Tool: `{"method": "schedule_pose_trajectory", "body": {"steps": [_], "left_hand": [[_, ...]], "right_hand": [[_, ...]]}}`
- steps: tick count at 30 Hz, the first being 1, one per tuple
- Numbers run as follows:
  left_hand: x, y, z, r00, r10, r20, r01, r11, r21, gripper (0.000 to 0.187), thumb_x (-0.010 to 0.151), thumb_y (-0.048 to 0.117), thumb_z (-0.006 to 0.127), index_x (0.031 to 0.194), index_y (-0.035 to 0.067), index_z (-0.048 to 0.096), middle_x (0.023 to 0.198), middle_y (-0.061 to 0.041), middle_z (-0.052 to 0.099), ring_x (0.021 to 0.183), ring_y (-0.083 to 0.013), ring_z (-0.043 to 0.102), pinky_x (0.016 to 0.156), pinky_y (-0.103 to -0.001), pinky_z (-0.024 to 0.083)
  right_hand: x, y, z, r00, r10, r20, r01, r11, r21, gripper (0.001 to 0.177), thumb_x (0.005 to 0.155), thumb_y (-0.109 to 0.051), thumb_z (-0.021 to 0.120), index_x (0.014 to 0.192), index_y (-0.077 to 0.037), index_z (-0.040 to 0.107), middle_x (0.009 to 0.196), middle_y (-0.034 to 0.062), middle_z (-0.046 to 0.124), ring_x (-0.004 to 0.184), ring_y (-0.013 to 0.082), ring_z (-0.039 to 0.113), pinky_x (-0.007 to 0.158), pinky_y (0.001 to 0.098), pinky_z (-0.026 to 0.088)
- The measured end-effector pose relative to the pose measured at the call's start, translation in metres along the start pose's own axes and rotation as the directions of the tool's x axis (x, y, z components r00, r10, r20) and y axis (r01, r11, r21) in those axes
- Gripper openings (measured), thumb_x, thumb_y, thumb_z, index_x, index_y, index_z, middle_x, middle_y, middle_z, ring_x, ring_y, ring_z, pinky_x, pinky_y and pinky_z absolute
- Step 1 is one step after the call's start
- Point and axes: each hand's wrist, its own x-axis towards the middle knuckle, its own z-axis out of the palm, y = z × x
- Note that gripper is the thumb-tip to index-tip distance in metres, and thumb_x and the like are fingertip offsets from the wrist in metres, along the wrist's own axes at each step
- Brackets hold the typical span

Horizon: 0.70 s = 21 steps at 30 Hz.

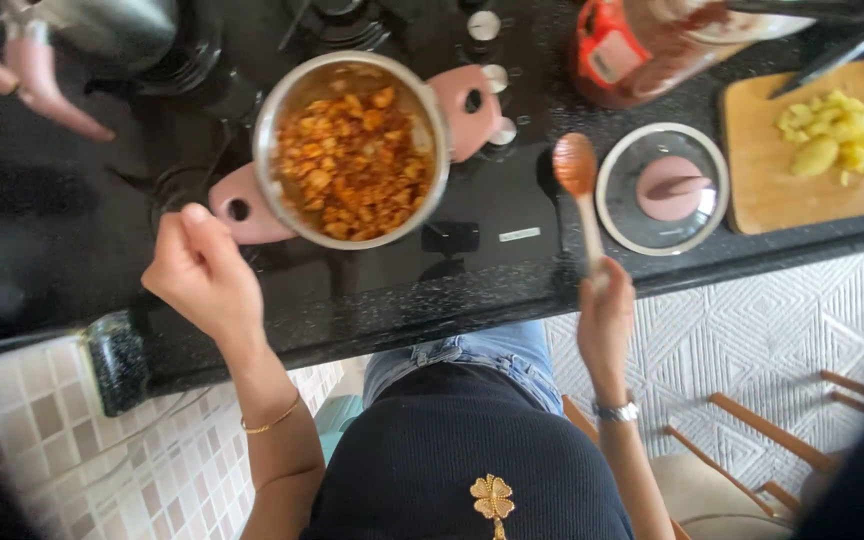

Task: The person stirs chopped onions in a pot on the stovetop with a wooden spoon, adds tomato paste from a jar and stirs it in. They pour green peas from a colander into the pot, stir the mixture, then pour hot water from a kettle into the pot and place the kettle back on the stove.

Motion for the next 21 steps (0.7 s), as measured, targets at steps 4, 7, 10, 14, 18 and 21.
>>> {"method": "schedule_pose_trajectory", "body": {"steps": [4, 7, 10, 14, 18, 21], "left_hand": [[-0.033, 0.093, 0.053, 0.972, 0.210, 0.107, -0.198, 0.973, -0.118, 0.026, 0.111, 0.015, 0.064, 0.089, 0.002, 0.062, 0.071, -0.006, 0.060, 0.063, -0.0096, 0.060, 0.059, -0.025, 0.046], [-0.061, 0.152, 0.103, 0.929, 0.259, 0.263, -0.178, 0.939, -0.296, 0.014, 0.103, 0.012, 0.072, 0.094, 0.004, 0.064, 0.071, -0.002, 0.061, 0.061, -0.0120, 0.059, 0.060, -0.027, 0.046], [-0.074, 0.200, 0.158, 0.905, 0.232, 0.357, -0.108, 0.936, -0.336, 0.018, 0.096, 0.013, 0.080, 0.100, 0.007, 0.064, 0.069, 0.001, 0.062, 0.057, -0.0111, 0.057, 0.056, -0.026, 0.044], [-0.080, 0.259, 0.220, 0.899, 0.327, 0.292, -0.194, 0.894, -0.403, 0.054, 0.087, 0.023, 0.088, 0.125, 0.005, 0.055, 0.112, -0.007, 0.063, 0.096, -0.0198, 0.060, 0.081, -0.034, 0.051], [-0.076, 0.309, 0.267, 0.904, 0.423, 0.060, -0.388, 0.871, -0.301, 0.085, 0.070, 0.032, 0.088, 0.132, -0.006, 0.044, 0.129, -0.022, 0.049, 0.118, -0.0397, 0.050, 0.100, -0.051, 0.043], [-0.102, 0.299, 0.306, 0.824, 0.522, 0.220, -0.458, 0.843, -0.284, 0.070, 0.082, 0.041, 0.093, 0.132, 0.010, 0.055, 0.129, -0.010, 0.054, 0.120, -0.0301, 0.057, 0.102, -0.044, 0.045]], "right_hand": [[0.009, 0.017, 0.006, 0.998, 0.004, 0.062, -0.004, 1.000, -0.010, 0.043, 0.104, -0.008, 0.059, 0.145, -0.001, 0.050, 0.131, 0.0231, 0.063, 0.115, 0.0398, 0.058, 0.099, 0.0483, 0.046], [0.022, 0.012, -0.029, 0.984, -0.100, 0.150, 0.098, 0.995, 0.019, 0.058, 0.096, -0.010, 0.061, 0.150, 0.003, 0.043, 0.134, 0.0259, 0.060, 0.114, 0.0432, 0.055, 0.100, 0.0508, 0.044], [0.077, 0.007, -0.085, 0.916, -0.270, 0.295, 0.310, 0.946, -0.096, 0.066, 0.084, -0.016, 0.073, 0.142, 0.004, 0.047, 0.128, 0.0300, 0.057, 0.110, 0.0462, 0.057, 0.093, 0.0510, 0.049], [0.197, 0.085, -0.130, 0.886, -0.275, 0.374, 0.321, 0.945, -0.066, 0.016, 0.094, -0.020, 0.069, 0.101, -0.005, 0.067, 0.096, 0.0163, 0.068, 0.077, 0.0334, 0.068, 0.066, 0.0441, 0.054], [0.385, 0.056, -0.117, 0.938, -0.294, 0.182, 0.295, 0.955, 0.023, 0.014, 0.106, -0.011, 0.063, 0.104, -0.002, 0.073, 0.082, 0.0181, 0.071, 0.077, 0.0303, 0.074, 0.068, 0.0393, 0.055], [0.503, 0.028, -0.050, 0.624, -0.765, 0.156, 0.726, 0.642, 0.246, 0.032, 0.100, -0.018, 0.067, 0.128, -0.003, 0.068, 0.120, 0.0198, 0.069, 0.115, 0.0368, 0.064, 0.099, 0.0452, 0.051]]}}
